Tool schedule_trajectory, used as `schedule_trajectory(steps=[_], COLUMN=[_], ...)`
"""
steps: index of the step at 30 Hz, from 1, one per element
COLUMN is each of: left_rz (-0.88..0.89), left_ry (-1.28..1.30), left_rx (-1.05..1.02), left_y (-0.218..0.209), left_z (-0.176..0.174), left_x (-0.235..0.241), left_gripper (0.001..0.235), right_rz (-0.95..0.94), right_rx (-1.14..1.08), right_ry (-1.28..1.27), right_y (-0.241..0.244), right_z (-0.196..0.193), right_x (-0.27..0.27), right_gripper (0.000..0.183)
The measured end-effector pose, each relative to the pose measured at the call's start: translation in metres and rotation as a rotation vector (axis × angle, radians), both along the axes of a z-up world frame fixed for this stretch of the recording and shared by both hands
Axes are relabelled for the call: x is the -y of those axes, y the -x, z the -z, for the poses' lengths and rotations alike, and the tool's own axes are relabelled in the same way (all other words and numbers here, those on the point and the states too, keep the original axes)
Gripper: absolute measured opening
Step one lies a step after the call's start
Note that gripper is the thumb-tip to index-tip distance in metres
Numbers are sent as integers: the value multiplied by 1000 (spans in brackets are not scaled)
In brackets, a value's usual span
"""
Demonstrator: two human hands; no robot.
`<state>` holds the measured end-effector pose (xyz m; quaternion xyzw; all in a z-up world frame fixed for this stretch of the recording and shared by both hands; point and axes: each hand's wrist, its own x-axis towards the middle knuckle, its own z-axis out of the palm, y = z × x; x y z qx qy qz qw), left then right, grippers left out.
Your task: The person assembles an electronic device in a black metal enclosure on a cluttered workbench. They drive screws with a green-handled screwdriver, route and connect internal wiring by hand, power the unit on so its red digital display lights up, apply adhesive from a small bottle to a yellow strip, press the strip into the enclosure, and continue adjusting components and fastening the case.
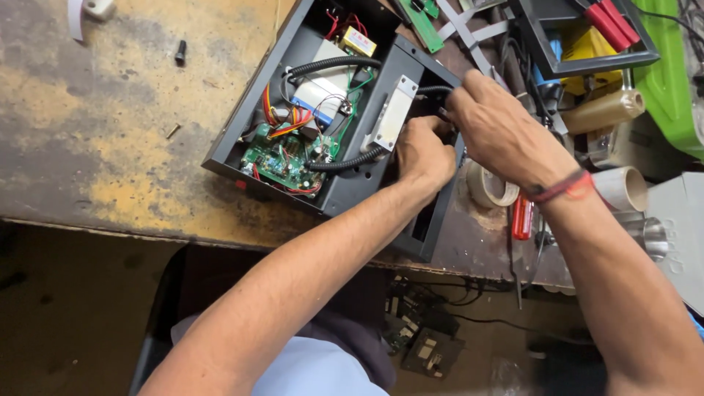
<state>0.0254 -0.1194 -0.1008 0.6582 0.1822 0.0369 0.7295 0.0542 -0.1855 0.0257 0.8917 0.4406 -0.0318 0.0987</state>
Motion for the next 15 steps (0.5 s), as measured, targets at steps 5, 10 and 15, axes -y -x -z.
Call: schedule_trajectory(steps=[5, 10, 15], left_rz=[-20, 76, 19], left_ry=[54, 115, -49], left_rx=[1, -97, 67], left_y=[-2, 3, 1], left_z=[6, -11, 6], left_x=[5, -8, 0], left_gripper=[25, 21, 30], right_rz=[2, 123, -93], right_rx=[-62, -255, -148], right_ry=[0, 49, -35], right_y=[-20, -14, -18], right_z=[-3, -21, -18], right_x=[4, -5, 5], right_gripper=[17, 19, 21])
